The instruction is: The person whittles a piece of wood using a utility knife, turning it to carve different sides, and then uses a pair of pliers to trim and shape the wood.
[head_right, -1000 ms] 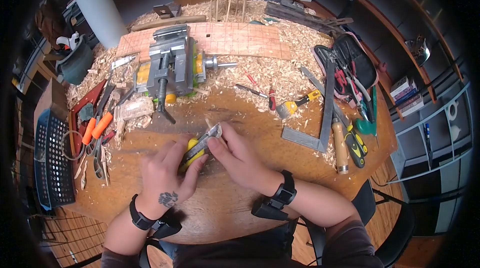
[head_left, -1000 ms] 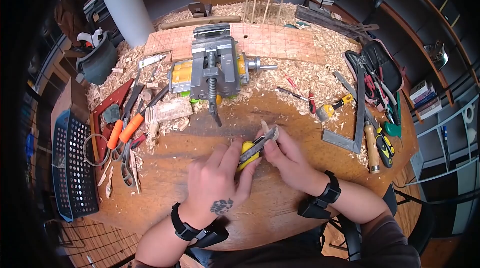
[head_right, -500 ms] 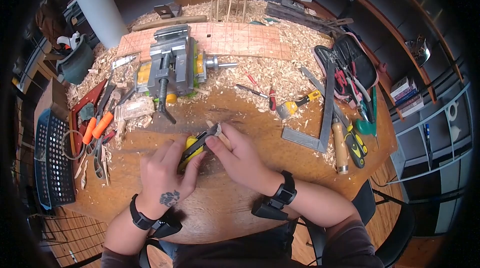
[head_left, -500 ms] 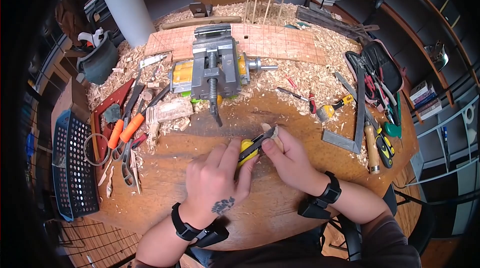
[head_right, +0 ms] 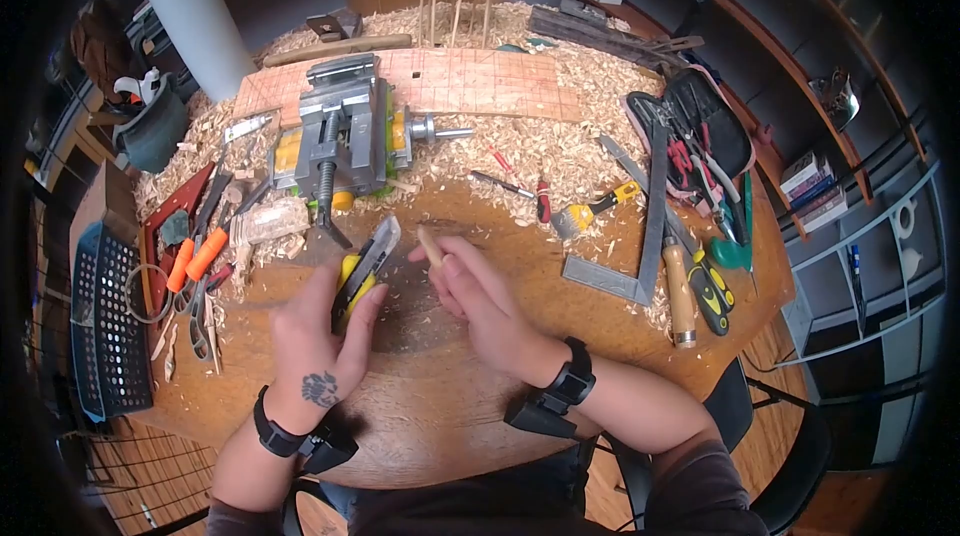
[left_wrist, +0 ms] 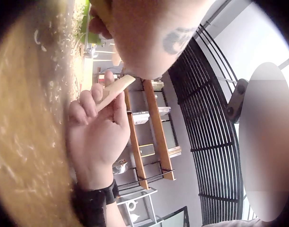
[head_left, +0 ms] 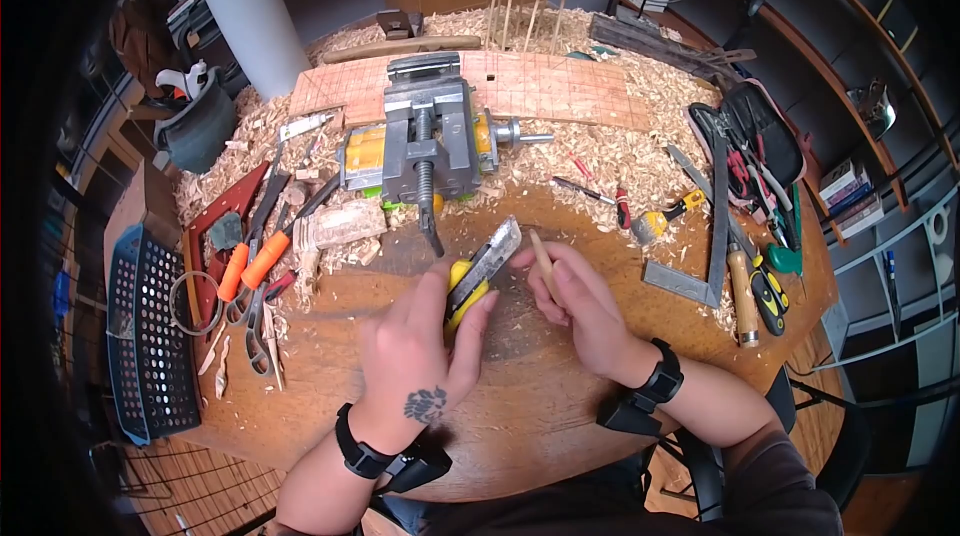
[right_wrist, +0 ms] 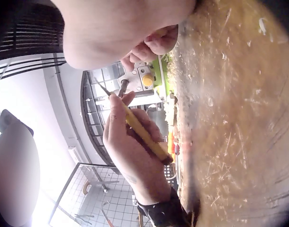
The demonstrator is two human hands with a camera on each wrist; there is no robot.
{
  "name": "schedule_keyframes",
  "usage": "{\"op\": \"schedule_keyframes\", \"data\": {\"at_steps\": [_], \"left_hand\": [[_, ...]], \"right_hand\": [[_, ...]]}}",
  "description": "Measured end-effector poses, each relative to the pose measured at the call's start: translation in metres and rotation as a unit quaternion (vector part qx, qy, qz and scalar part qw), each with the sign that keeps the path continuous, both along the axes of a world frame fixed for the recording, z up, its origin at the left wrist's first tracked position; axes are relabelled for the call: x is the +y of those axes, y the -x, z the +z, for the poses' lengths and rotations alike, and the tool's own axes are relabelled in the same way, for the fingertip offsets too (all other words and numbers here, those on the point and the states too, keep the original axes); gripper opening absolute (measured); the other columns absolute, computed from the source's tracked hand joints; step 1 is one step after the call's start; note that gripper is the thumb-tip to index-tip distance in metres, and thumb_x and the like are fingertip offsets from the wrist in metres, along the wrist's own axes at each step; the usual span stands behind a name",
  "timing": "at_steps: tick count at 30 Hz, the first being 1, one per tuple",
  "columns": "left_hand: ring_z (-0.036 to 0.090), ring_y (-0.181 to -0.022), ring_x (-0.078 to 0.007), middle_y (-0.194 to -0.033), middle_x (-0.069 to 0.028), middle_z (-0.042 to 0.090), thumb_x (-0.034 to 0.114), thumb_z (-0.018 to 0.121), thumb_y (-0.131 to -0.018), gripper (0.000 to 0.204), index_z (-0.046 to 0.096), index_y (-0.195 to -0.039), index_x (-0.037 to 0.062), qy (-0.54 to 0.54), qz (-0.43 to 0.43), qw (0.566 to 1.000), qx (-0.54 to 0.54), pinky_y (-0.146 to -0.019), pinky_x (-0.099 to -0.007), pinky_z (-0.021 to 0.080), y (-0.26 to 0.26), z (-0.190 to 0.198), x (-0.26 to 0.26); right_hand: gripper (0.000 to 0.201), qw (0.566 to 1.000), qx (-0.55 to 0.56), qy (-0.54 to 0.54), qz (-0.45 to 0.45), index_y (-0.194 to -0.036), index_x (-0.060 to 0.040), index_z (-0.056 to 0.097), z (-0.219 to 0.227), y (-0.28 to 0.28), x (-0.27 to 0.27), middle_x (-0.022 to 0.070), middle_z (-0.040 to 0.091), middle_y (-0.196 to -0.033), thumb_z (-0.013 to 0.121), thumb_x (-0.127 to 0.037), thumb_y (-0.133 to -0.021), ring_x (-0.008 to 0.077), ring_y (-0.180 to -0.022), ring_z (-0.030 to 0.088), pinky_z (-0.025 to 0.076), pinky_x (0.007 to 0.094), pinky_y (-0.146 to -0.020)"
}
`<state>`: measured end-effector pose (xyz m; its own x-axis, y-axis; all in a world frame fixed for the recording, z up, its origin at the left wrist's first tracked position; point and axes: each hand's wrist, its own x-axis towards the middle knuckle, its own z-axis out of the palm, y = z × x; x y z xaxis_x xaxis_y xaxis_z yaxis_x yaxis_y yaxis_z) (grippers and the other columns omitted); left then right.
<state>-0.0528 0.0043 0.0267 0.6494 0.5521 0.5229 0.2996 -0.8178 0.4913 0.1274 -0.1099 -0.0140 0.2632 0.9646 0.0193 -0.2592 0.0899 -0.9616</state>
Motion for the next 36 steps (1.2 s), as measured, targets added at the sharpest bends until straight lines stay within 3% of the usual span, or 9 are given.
{"op": "schedule_keyframes", "data": {"at_steps": [5,7,11,13,16,19,23,32,36], "left_hand": [[0.069,-0.061,-0.0323,-0.079,-0.0146,0.07,0.025,0.075,-0.092,0.035,0.068,-0.115,0.0004,-0.028,0.041,0.994,0.093,-0.054,-0.0406,0.054,-0.001,0.0,0.0],[0.069,-0.06,-0.0321,-0.079,-0.0142,0.069,0.027,0.075,-0.092,0.035,0.068,-0.114,0.0005,-0.043,0.044,0.996,0.067,-0.053,-0.0406,0.054,0.0,0.0,0.001],[0.069,-0.06,-0.0315,-0.08,-0.0144,0.069,0.028,0.075,-0.092,0.035,0.068,-0.113,0.0004,-0.045,0.061,0.993,0.093,-0.054,-0.0401,0.054,0.001,0.001,0.003],[0.069,-0.06,-0.0312,-0.079,-0.0141,0.069,0.029,0.075,-0.092,0.036,0.069,-0.113,0.0004,-0.074,0.039,0.99,0.115,-0.053,-0.0403,0.055,0.002,-0.003,0.005],[0.07,-0.068,-0.0383,-0.088,-0.0177,0.072,0.028,0.077,-0.09,0.038,0.07,-0.118,0.0028,-0.03,0.049,0.986,0.154,-0.06,-0.0454,0.056,0.001,-0.007,0.006],[0.07,-0.069,-0.0389,-0.088,-0.0177,0.072,0.028,0.076,-0.09,0.037,0.07,-0.116,0.0028,-0.018,0.052,0.986,0.155,-0.061,-0.0461,0.056,0.0,-0.004,0.005],[0.07,-0.069,-0.0394,-0.087,-0.0177,0.072,0.028,0.076,-0.09,0.035,0.07,-0.113,0.0028,-0.008,0.052,0.985,0.162,-0.061,-0.0467,0.056,-0.001,0.001,0.002],[0.07,-0.068,-0.0389,-0.084,-0.0174,0.072,0.025,0.077,-0.089,0.033,0.07,-0.111,0.0025,-0.002,0.052,0.988,0.147,-0.06,-0.0462,0.055,0.001,0.002,0.001],[0.07,-0.067,-0.0373,-0.082,-0.0178,0.071,0.026,0.078,-0.088,0.033,0.07,-0.109,0.0016,-0.023,0.038,0.993,0.108,-0.058,-0.0446,0.055,0.0,-0.001,0.004]], "right_hand": [[0.027,0.99,-0.087,-0.049,-0.098,-0.133,-0.0047,0.05,0.008,0.008,0.006,0.0011,0.06,-0.099,0.057,-0.015,-0.109,0.0048,-0.087,0.054,0.043,0.0207,-0.073],[0.039,0.975,-0.134,-0.087,-0.152,-0.14,-0.0037,0.045,0.003,0.003,0.006,0.0029,0.063,-0.106,0.062,-0.004,-0.104,0.0066,-0.092,0.059,0.047,0.0215,-0.079],[0.035,0.965,-0.107,-0.137,-0.198,-0.133,-0.0038,0.054,0.003,0.004,0.008,0.0033,0.066,-0.102,0.069,-0.008,-0.101,0.0076,-0.089,0.062,0.05,0.0226,-0.078],[0.024,0.935,-0.324,-0.048,-0.134,-0.116,-0.0033,0.065,0.008,-0.003,0.01,0.0032,0.069,-0.093,0.076,-0.011,-0.097,0.0081,-0.083,0.065,0.051,0.0234,-0.073],[0.017,0.926,-0.328,0.028,-0.186,-0.103,-0.0028,0.069,0.009,-0.015,0.014,0.0029,0.07,-0.084,0.08,-0.012,-0.093,0.0082,-0.078,0.065,0.052,0.0243,-0.068],[0.018,0.922,-0.312,-0.019,-0.228,-0.106,-0.0025,0.069,0.009,-0.02,0.016,0.0023,0.069,-0.083,0.079,-0.01,-0.093,0.0081,-0.076,0.064,0.051,0.0241,-0.067],[0.019,0.91,-0.356,-0.034,-0.209,-0.107,-0.0025,0.069,0.012,-0.02,0.012,0.0021,0.069,-0.083,0.079,-0.01,-0.093,0.0072,-0.075,0.063,0.05,0.0232,-0.067],[0.019,0.926,-0.308,-0.045,-0.212,-0.108,-0.0021,0.069,0.008,-0.019,0.013,0.0028,0.071,-0.086,0.079,-0.011,-0.093,0.0075,-0.079,0.064,0.051,0.0239,-0.069],[0.021,0.914,-0.338,-0.027,-0.222,-0.108,-0.0024,0.07,0.006,-0.022,0.014,0.0038,0.072,-0.089,0.08,-0.013,-0.093,0.0089,-0.082,0.066,0.052,0.0251,-0.07]]}}
